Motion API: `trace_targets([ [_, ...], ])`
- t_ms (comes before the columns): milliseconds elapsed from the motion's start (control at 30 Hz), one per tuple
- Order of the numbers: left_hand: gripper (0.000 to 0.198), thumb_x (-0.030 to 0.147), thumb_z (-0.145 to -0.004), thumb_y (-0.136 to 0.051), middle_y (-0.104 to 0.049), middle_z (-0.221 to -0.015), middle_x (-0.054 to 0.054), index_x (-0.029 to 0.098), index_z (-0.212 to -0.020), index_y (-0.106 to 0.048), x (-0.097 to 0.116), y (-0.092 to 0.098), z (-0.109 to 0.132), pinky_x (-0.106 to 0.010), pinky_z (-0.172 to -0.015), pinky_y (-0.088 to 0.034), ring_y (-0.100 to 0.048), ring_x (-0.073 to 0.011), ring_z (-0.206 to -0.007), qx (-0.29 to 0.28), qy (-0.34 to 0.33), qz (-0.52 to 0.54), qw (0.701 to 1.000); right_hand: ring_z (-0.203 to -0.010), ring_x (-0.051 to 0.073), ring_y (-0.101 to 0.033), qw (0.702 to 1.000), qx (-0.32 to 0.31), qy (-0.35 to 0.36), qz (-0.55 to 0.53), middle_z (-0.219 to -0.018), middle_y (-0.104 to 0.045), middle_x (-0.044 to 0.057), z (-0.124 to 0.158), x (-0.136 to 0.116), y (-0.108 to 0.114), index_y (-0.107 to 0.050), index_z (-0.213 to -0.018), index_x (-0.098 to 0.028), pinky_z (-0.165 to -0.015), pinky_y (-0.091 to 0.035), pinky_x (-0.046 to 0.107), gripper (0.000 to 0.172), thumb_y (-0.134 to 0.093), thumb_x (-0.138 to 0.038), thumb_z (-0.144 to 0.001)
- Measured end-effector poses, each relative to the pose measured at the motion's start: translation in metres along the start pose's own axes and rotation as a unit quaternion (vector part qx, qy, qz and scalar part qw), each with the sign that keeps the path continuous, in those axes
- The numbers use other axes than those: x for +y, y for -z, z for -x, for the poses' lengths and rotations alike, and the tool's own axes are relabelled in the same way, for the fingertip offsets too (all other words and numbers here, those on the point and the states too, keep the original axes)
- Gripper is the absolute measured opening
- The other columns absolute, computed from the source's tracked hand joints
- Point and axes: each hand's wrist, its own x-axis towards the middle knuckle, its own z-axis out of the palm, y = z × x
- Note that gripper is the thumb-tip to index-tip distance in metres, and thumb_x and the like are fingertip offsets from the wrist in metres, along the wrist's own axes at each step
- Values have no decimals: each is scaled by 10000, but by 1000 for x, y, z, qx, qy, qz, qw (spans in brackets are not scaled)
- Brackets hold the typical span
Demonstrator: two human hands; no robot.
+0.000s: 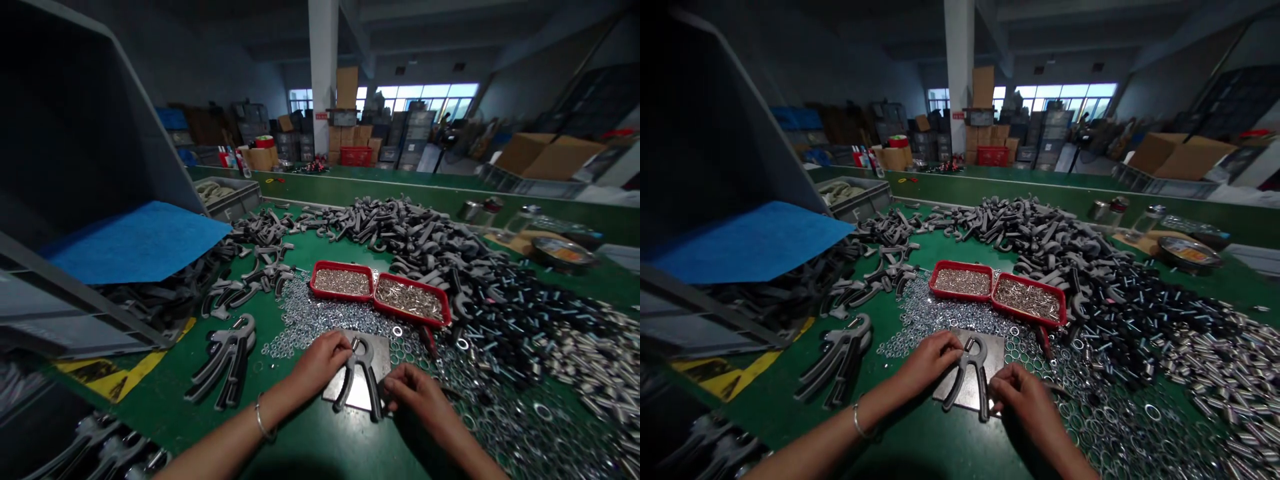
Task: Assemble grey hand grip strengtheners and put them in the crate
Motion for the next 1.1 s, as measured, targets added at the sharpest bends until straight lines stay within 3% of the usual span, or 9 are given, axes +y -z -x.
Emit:
trace_targets([
  [167, 165, 179, -976, -485, -654, -979, -67, 176, -944, -646, 1, -11, -7, -347, -888, -468, -595, -226, -980, -59, -78, -198, 975, -588, 170, -617, 997, 41, 51, 47, -630, -633, -9, -12, -8, -12, -619, -731, -192, -602, -476, 290, 293, -635, -468, -828],
  [300, 168, 200, -990, -482, -651, -949, -81, 154, -934, -633, -2, -19, -11, -380, -895, -473, -595, -243, -952, -55, -103, -298, 947, -656, 191, -624, 990, 74, 92, 83, -672, -657, 12, -25, -4, -13, -644, -719, -192, -653, -488, 306, 279, -627, -451, -820],
  [467, 229, 176, -1007, -424, -643, -941, -89, 140, -929, -636, -6, -23, -12, -395, -877, -479, -584, -253, -925, -67, -155, -359, 918, -697, 200, -627, 972, 97, 148, 156, -709, -672, 12, -36, 8, -12, -643, -724, -206, -677, -480, 304, 228, -608, -382, -864],
  [567, 288, 134, -1011, -362, -641, -962, -94, 144, -960, -646, -6, -22, -10, -427, -943, -451, -570, -252, -932, -87, -208, -375, 899, -742, 207, -634, 954, 97, 193, 210, -761, -676, 16, -38, 11, -12, -638, -759, -218, -729, -486, 322, 192, -584, -327, -907],
  [700, 308, 144, -1015, -349, -644, -999, -105, 145, -1003, -657, -9, -19, -7, -467, -1066, -371, -560, -251, -986, -108, -254, -328, 903, -859, 234, -618, 916, 83, 269, 287, -849, -674, 44, -41, 12, -14, -637, -847, -227, -827, -485, 384, 156, -546, -286, -960],
  [800, 285, 183, -1018, -379, -643, -1009, -91, 166, -997, -663, -13, -15, -8, -428, -1017, -420, -561, -239, -1000, -104, -213, -255, 938, -898, 240, -599, 881, 64, 324, 338, -899, -679, 62, -45, 14, -19, -641, -918, -224, -843, -491, 404, 146, -526, -282, -984],
  [933, 190, 189, -973, -486, -651, -1026, -65, 198, -1046, -661, -17, -6, -8, -345, -930, -472, -588, -206, -1013, -56, -104, -92, 989, -893, 247, -574, 837, 58, 366, 402, -912, -679, 86, -54, 19, -24, -640, -918, -199, -795, -500, 393, 182, -498, -279, -1000],
  [1100, 101, 245, -899, -584, -676, -885, -23, 189, -881, -666, -25, 5, 3, -298, -813, -480, -631, -187, -854, 46, 32, 37, 998, -862, 250, -554, 794, 64, 380, 470, -887, -666, 99, -58, 22, -26, -633, -906, -183, -752, -492, 385, 196, -487, -267, -1005],
])
